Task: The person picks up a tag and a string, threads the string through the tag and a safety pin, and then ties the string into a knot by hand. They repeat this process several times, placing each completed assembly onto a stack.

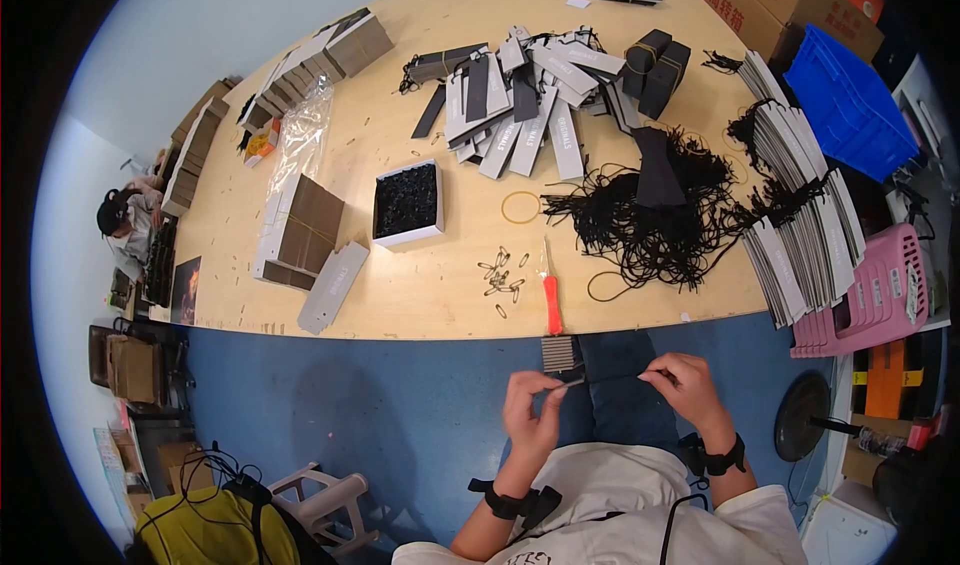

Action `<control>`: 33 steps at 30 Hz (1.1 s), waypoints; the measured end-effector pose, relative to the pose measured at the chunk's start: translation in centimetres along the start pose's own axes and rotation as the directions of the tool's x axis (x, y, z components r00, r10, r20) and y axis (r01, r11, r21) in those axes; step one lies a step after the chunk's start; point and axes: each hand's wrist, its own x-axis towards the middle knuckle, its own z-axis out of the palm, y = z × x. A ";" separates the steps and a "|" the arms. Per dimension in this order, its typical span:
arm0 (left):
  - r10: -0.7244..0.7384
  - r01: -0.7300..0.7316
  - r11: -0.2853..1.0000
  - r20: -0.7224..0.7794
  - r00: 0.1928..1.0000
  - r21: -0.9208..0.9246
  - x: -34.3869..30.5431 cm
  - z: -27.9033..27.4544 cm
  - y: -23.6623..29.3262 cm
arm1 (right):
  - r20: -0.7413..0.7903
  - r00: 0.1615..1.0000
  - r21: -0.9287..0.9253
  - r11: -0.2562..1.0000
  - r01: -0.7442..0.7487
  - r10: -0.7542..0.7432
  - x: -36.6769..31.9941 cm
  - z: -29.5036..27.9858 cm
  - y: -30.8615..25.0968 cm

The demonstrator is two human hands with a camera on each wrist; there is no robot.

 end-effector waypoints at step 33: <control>0.343 -0.411 0.885 0.289 0.894 0.220 -0.9 -0.6 2.2 | 0.252 0.952 -0.030 0.982 0.188 -0.174 2.5 1.0 -7.5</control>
